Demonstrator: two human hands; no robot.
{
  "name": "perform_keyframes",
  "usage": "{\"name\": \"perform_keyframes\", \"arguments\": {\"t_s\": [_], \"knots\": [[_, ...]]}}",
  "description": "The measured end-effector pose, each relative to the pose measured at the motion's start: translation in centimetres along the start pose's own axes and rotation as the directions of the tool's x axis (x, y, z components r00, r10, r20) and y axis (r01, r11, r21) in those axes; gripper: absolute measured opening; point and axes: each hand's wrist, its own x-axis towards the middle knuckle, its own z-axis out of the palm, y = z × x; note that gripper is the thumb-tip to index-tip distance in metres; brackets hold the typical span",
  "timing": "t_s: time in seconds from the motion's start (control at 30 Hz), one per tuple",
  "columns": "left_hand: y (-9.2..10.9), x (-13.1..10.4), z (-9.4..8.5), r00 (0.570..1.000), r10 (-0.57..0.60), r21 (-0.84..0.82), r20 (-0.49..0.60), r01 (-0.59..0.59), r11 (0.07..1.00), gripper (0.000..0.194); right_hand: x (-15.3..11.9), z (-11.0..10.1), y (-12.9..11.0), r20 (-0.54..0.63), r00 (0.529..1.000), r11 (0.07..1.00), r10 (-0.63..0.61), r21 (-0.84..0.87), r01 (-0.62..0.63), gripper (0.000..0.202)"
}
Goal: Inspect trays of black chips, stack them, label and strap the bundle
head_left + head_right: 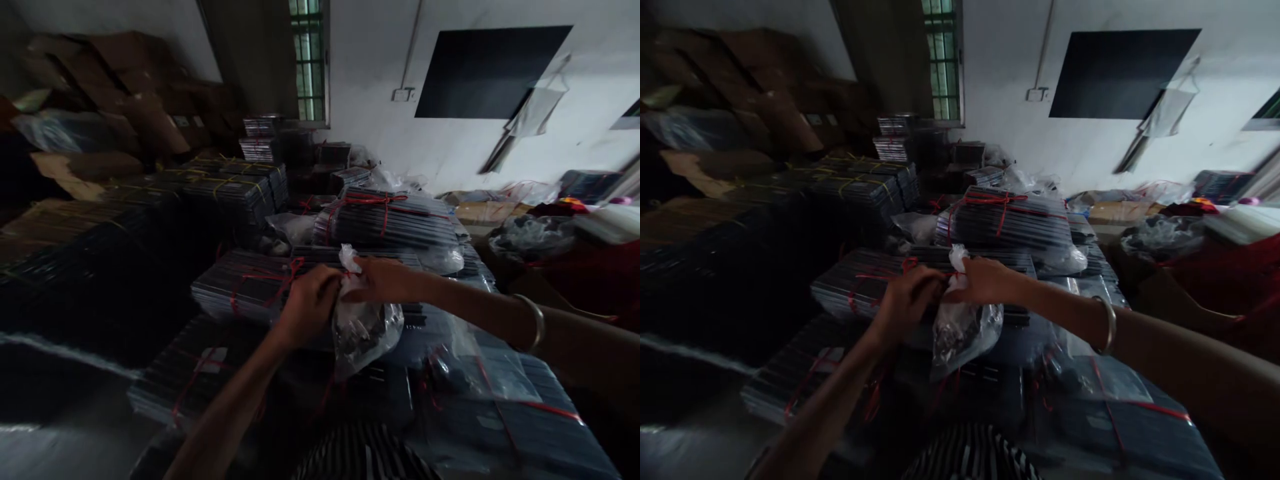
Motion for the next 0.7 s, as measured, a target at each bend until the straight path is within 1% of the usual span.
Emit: {"name": "perform_keyframes", "arguments": {"t_s": [0.03, 0.07, 0.1, 0.13, 0.17, 0.2, 0.3, 0.37, 0.47, 0.6, 0.7], "knots": [[-1.5, 1.0, -0.3, 0.998, 0.057, 0.085, -0.01, -0.056, 0.995, 0.018, -0.2, 0.0, 0.0, -0.002, 1.0, 1.0, 0.002, 0.028, -0.002, 0.063], [-3.0, 2.0, -0.4, 0.991, 0.115, 0.131, 0.066, -0.123, 0.984, 0.023, -0.5, 0.1, -0.1, -0.01, 1.0, 0.998, 0.015, 0.055, -0.015, 0.067], [-4.2, 2.9, -0.2, 0.975, 0.17, 0.145, 0.143, -0.19, 0.971, 0.029, -0.9, 0.2, -0.1, -0.019, 0.999, 0.996, 0.034, 0.081, -0.032, 0.068], [-5.2, 3.7, 0.2, 0.956, 0.214, 0.143, 0.198, -0.244, 0.959, 0.035, -1.4, 0.3, -0.2, -0.028, 0.998, 0.993, 0.054, 0.108, -0.051, 0.066], [-6.0, 4.3, 0.6, 0.936, 0.254, 0.129, 0.244, -0.291, 0.948, 0.041, -1.9, 0.5, -0.3, -0.037, 0.997, 0.989, 0.071, 0.134, -0.066, 0.062], [-6.4, 4.8, 1.1, 0.92, 0.291, 0.118, 0.262, -0.33, 0.937, 0.044, -2.5, 0.7, -0.4, -0.053, 0.995, 0.985, 0.086, 0.155, -0.077, 0.059], [-6.8, 5.3, 2.0, 0.882, 0.374, 0.11, 0.287, -0.418, 0.902, 0.044, -4.1, 1.5, -0.8, -0.146, 0.985, 0.982, 0.089, 0.181, -0.062, 0.05], [-6.7, 5.5, 2.1, 0.864, 0.38, 0.105, 0.33, -0.434, 0.895, 0.041, -4.8, 1.9, -1.1, -0.178, 0.981, 0.984, 0.083, 0.172, -0.052, 0.043], [-6.7, 6.3, 1.8, 0.84, 0.344, 0.078, 0.42, -0.411, 0.909, 0.032, -4.6, 1.9, -1.5, -0.142, 0.987, 0.983, 0.081, 0.175, -0.055, 0.031], [-6.6, 8.6, 1.8, 0.799, 0.32, 0.022, 0.51, -0.384, 0.923, 0.02, -3.4, 1.4, -1.7, -0.116, 0.99, 0.973, 0.08, 0.226, -0.052, 0.018], [-6.8, 10.0, 2.0, 0.776, 0.304, -0.045, 0.553, -0.336, 0.941, 0.021, -3.5, 1.9, -2.2, -0.13, 0.989, 0.952, 0.075, 0.303, -0.033, 0.016]]}}
